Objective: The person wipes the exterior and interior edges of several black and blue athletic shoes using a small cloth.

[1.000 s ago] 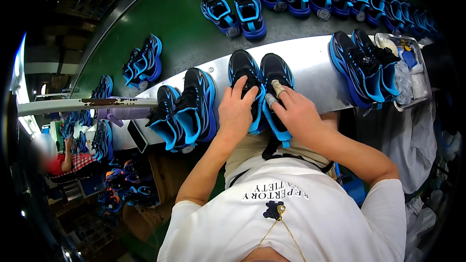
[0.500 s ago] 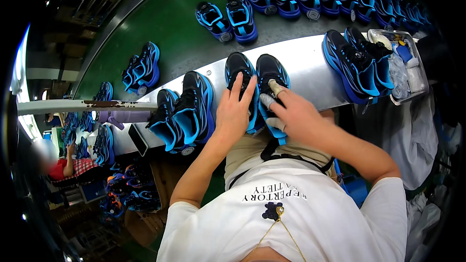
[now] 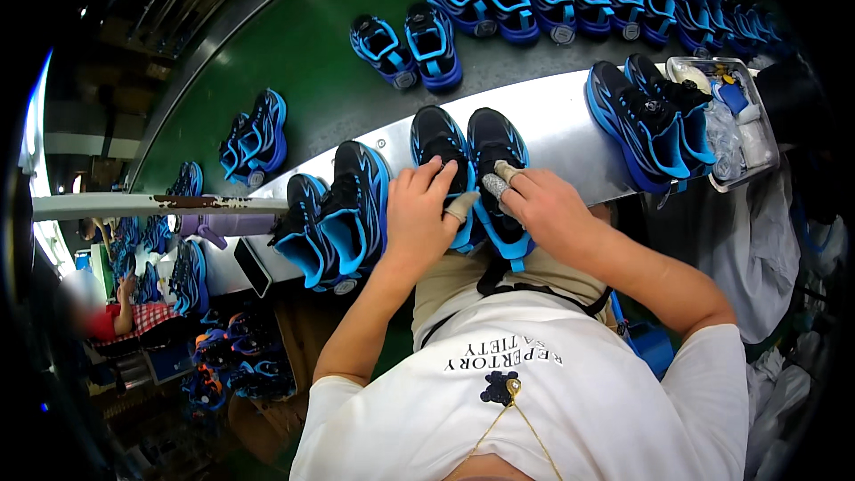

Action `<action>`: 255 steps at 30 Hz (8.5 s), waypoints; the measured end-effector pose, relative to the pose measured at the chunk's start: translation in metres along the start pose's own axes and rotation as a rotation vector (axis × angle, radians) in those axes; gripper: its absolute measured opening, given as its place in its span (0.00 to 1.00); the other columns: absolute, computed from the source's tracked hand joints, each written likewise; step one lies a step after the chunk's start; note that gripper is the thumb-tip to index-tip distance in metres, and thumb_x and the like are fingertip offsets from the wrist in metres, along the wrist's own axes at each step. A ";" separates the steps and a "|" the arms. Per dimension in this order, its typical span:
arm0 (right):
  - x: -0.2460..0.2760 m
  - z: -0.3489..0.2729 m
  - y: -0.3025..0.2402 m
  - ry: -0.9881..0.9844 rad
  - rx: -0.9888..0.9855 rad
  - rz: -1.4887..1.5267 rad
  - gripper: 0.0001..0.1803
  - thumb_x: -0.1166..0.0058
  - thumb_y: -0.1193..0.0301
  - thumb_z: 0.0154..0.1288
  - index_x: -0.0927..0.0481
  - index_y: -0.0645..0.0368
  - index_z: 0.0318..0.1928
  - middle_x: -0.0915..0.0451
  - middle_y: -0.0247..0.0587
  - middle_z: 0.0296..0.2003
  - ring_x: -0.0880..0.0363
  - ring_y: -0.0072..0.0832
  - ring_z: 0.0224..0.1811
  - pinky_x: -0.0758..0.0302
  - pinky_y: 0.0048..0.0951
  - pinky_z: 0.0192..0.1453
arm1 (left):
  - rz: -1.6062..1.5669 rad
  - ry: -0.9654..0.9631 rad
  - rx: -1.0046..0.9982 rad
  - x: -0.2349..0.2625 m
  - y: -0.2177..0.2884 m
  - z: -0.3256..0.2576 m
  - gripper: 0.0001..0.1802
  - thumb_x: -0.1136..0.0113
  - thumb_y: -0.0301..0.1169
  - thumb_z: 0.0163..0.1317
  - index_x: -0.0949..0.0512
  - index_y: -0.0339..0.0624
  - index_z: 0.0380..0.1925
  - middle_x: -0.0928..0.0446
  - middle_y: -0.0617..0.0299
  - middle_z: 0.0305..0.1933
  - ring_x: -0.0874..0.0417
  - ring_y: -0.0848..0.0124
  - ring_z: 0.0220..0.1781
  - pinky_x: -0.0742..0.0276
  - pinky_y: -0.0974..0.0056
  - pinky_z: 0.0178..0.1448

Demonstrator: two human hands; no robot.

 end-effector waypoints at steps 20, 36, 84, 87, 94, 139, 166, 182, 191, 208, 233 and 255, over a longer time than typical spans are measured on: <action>-0.031 0.024 0.050 -0.527 -0.138 0.451 0.16 0.40 0.58 0.56 0.19 0.51 0.42 0.20 0.45 0.32 0.20 0.43 0.40 0.25 0.43 0.41 | -0.457 -0.123 0.349 -0.026 -0.033 0.016 0.11 0.34 0.23 0.51 0.18 0.39 0.37 0.26 0.59 0.35 0.26 0.68 0.27 0.30 0.66 0.32; -0.019 0.017 0.069 -0.550 -0.269 0.202 0.18 0.38 0.61 0.55 0.19 0.58 0.42 0.21 0.46 0.34 0.20 0.46 0.40 0.24 0.42 0.42 | -0.493 -0.196 0.389 -0.033 -0.035 0.025 0.11 0.36 0.22 0.54 0.18 0.39 0.39 0.24 0.62 0.33 0.32 0.76 0.25 0.34 0.70 0.30; -0.016 0.022 0.074 -0.415 -0.260 0.541 0.16 0.36 0.69 0.52 0.22 0.61 0.40 0.26 0.47 0.34 0.25 0.46 0.34 0.30 0.42 0.36 | -1.950 -0.225 1.245 -0.113 0.061 -0.060 0.15 0.54 0.29 0.71 0.30 0.31 0.53 0.27 0.57 0.52 0.22 0.61 0.56 0.18 0.62 0.47; -0.022 0.016 0.068 -0.413 -0.179 0.588 0.17 0.34 0.68 0.51 0.22 0.61 0.40 0.26 0.46 0.34 0.25 0.45 0.34 0.30 0.42 0.35 | -1.952 -0.225 1.256 -0.115 0.061 -0.060 0.15 0.54 0.29 0.71 0.30 0.32 0.53 0.27 0.58 0.52 0.22 0.61 0.56 0.18 0.62 0.46; -0.010 0.018 0.072 -0.334 -0.256 0.508 0.18 0.34 0.68 0.51 0.21 0.60 0.42 0.27 0.44 0.32 0.26 0.43 0.32 0.30 0.38 0.34 | -1.957 -0.223 1.255 -0.114 0.063 -0.059 0.14 0.53 0.30 0.71 0.29 0.33 0.51 0.27 0.58 0.52 0.22 0.62 0.57 0.18 0.63 0.46; -0.162 0.130 0.108 -0.299 -0.346 0.508 0.22 0.51 0.55 0.67 0.23 0.55 0.53 0.27 0.57 0.49 0.29 0.52 0.53 0.32 0.43 0.57 | -0.940 -0.436 0.423 -0.059 -0.052 0.026 0.22 0.33 0.26 0.51 0.26 0.40 0.48 0.28 0.67 0.38 0.34 0.74 0.38 0.35 0.71 0.42; -0.161 0.130 0.113 -0.222 -0.360 0.570 0.20 0.45 0.59 0.64 0.22 0.60 0.50 0.28 0.52 0.39 0.27 0.47 0.43 0.30 0.40 0.46 | -0.615 -0.276 0.438 -0.055 -0.061 0.018 0.21 0.27 0.35 0.47 0.22 0.41 0.40 0.27 0.58 0.52 0.30 0.64 0.55 0.32 0.65 0.51; -0.157 0.133 0.110 -0.187 -0.303 0.568 0.20 0.45 0.58 0.64 0.22 0.61 0.49 0.27 0.50 0.36 0.26 0.47 0.39 0.30 0.40 0.43 | -0.507 -0.081 0.428 -0.044 -0.058 0.009 0.20 0.29 0.33 0.49 0.24 0.39 0.39 0.24 0.57 0.48 0.31 0.57 0.61 0.34 0.57 0.61; -0.158 0.131 0.111 -0.174 -0.305 0.558 0.19 0.44 0.59 0.64 0.21 0.59 0.48 0.26 0.52 0.38 0.26 0.48 0.42 0.30 0.40 0.45 | -0.779 -0.298 0.342 -0.060 -0.051 0.015 0.18 0.30 0.35 0.49 0.25 0.43 0.38 0.25 0.57 0.50 0.35 0.56 0.68 0.43 0.54 0.69; -0.078 0.099 0.069 -0.636 -0.144 0.800 0.23 0.35 0.63 0.57 0.19 0.46 0.54 0.30 0.35 0.35 0.30 0.25 0.39 0.31 0.28 0.45 | -1.498 -0.427 1.197 -0.073 -0.032 -0.087 0.17 0.52 0.37 0.72 0.22 0.33 0.45 0.21 0.54 0.49 0.19 0.70 0.40 0.31 0.73 0.23; -0.086 0.093 0.041 -0.727 -0.166 0.790 0.16 0.35 0.67 0.52 0.22 0.61 0.40 0.31 0.42 0.29 0.30 0.33 0.30 0.33 0.30 0.36 | -1.945 0.003 1.211 -0.100 -0.027 -0.081 0.18 0.59 0.28 0.71 0.31 0.26 0.54 0.25 0.49 0.54 0.21 0.53 0.57 0.12 0.64 0.37; -0.070 0.102 0.040 -0.595 -0.088 0.479 0.21 0.35 0.56 0.52 0.18 0.58 0.40 0.21 0.50 0.31 0.22 0.44 0.33 0.28 0.41 0.38 | -1.490 -0.188 1.066 -0.081 -0.016 -0.076 0.17 0.53 0.30 0.69 0.30 0.33 0.55 0.30 0.46 0.56 0.24 0.55 0.58 0.25 0.59 0.58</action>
Point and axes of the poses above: each hand's wrist, its own z-axis towards the middle knuckle, its own x-axis out of the back of the hand, y = z × x, the point moved 10 cm from there along z, towards the middle knuckle
